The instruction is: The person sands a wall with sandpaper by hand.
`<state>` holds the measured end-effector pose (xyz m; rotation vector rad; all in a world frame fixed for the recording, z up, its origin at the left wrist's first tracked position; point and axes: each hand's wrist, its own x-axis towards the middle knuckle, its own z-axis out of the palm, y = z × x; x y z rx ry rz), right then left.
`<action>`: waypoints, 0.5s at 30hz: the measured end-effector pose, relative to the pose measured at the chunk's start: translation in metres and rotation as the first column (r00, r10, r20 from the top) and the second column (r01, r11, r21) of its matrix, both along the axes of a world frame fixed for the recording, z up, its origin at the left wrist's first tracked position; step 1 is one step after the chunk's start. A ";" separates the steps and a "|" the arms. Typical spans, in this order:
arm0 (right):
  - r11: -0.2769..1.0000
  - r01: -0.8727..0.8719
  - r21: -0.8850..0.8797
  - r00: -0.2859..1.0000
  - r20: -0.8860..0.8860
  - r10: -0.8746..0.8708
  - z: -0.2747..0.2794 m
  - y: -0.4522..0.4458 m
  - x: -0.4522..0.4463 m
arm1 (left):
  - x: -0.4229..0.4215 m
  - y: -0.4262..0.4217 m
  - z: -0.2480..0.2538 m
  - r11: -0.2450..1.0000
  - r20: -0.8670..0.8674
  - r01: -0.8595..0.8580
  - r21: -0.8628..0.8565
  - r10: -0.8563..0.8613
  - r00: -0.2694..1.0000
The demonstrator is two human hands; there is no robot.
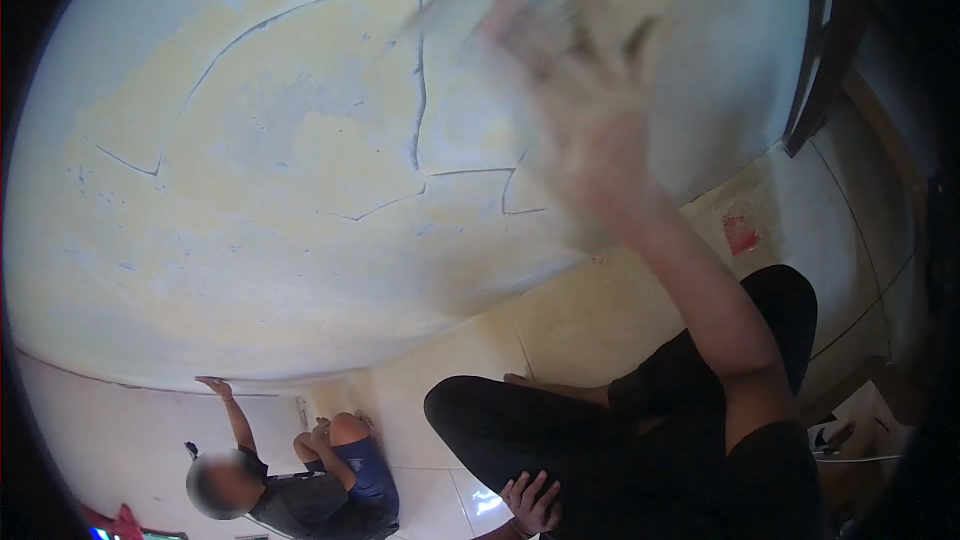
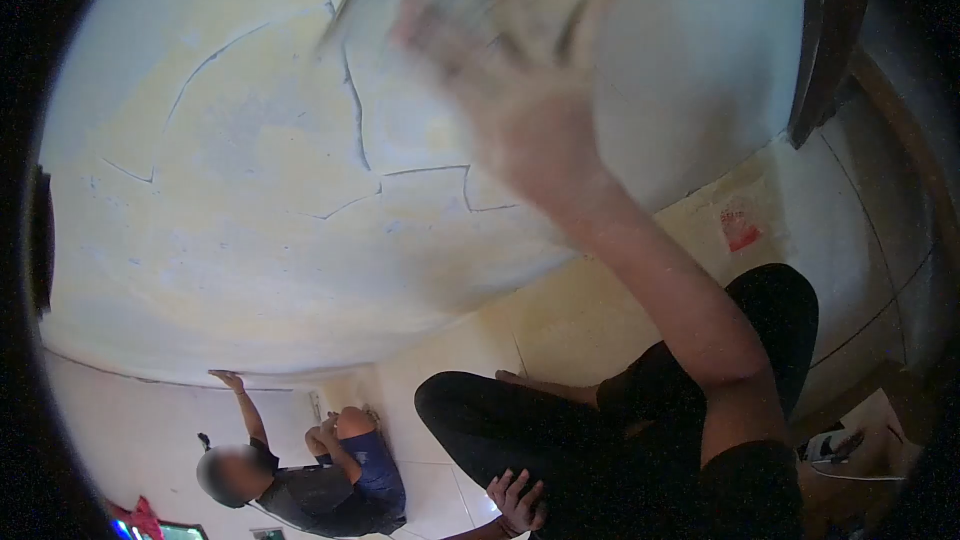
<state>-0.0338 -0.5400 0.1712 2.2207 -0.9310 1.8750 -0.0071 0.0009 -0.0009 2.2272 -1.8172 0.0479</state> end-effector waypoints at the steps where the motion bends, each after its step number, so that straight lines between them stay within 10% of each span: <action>1: 0.998 0.058 0.034 0.992 0.109 -0.061 0.006 -0.011 -0.009 | -0.002 -0.011 0.010 1.000 0.003 0.021 0.002 -0.021 1.000; 9: 0.976 -0.212 -0.051 0.970 -0.135 0.203 -0.042 0.037 0.041 | 0.000 -0.028 0.031 0.995 0.018 0.091 0.038 -0.091 0.996; 15: 0.997 0.046 0.054 0.994 0.101 -0.051 0.007 -0.008 -0.012 | -0.002 -0.008 0.005 1.000 0.002 -0.016 0.002 0.016 1.000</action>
